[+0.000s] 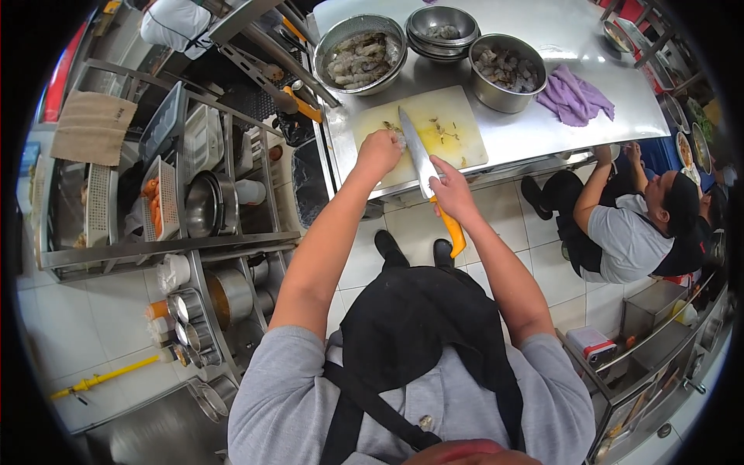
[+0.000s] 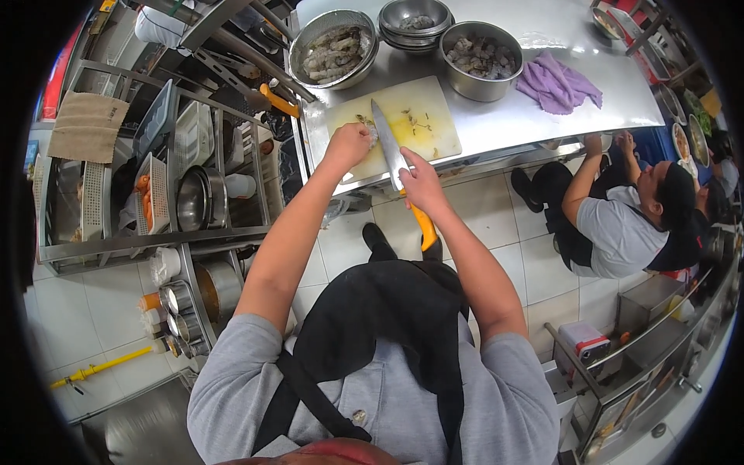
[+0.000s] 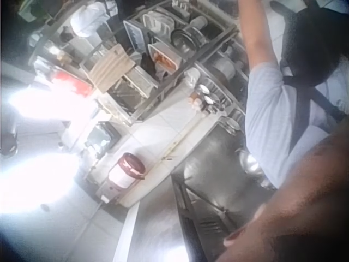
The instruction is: Preparing shrimp by peeling and deveining them on a cutting board in a professional kitchen.
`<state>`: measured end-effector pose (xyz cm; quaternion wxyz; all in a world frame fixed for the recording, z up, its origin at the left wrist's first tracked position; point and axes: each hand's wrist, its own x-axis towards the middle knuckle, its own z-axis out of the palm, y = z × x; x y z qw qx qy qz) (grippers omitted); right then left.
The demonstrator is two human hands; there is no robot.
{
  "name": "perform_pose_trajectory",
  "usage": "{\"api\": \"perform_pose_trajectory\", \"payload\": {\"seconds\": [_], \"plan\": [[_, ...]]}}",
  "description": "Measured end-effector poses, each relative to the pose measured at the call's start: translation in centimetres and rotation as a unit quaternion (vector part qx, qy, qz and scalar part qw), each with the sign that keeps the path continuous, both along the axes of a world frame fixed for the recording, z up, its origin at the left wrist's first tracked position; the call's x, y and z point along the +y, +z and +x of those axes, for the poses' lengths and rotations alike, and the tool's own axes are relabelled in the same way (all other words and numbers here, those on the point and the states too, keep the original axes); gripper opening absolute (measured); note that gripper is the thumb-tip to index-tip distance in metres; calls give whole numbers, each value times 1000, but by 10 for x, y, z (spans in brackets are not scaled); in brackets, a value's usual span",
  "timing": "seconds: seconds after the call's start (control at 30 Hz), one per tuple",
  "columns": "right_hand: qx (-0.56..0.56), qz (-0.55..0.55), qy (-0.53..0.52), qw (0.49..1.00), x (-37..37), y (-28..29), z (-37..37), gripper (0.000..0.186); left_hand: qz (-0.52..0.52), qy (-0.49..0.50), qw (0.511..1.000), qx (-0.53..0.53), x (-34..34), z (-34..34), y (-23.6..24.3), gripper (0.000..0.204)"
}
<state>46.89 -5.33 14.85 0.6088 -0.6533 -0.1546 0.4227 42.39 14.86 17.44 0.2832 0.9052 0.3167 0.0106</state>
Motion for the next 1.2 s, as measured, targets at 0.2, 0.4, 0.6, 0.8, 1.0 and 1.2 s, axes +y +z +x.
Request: {"api": "perform_pose_trajectory", "payload": {"seconds": [0.2,0.4,0.6,0.8,1.0,1.2], "plan": [[15,-3,6,1000,3,0,1,56,1,2,1000,-7,2,-2,-3,22],[39,2,2,999,-3,2,-4,57,6,7,1000,-8,0,-2,-3,21],[46,-25,35,998,-36,2,-18,57,16,25,999,-17,-1,-3,-5,21],[40,-18,46,998,-25,10,-8,57,-24,73,997,-14,2,1,-10,20],[28,-33,81,996,-32,19,-4,57,-77,123,988,-45,9,-1,-24,16],[69,-60,105,990,-70,42,-9,58,-171,168,968,-69,-4,5,-9,20]]}}
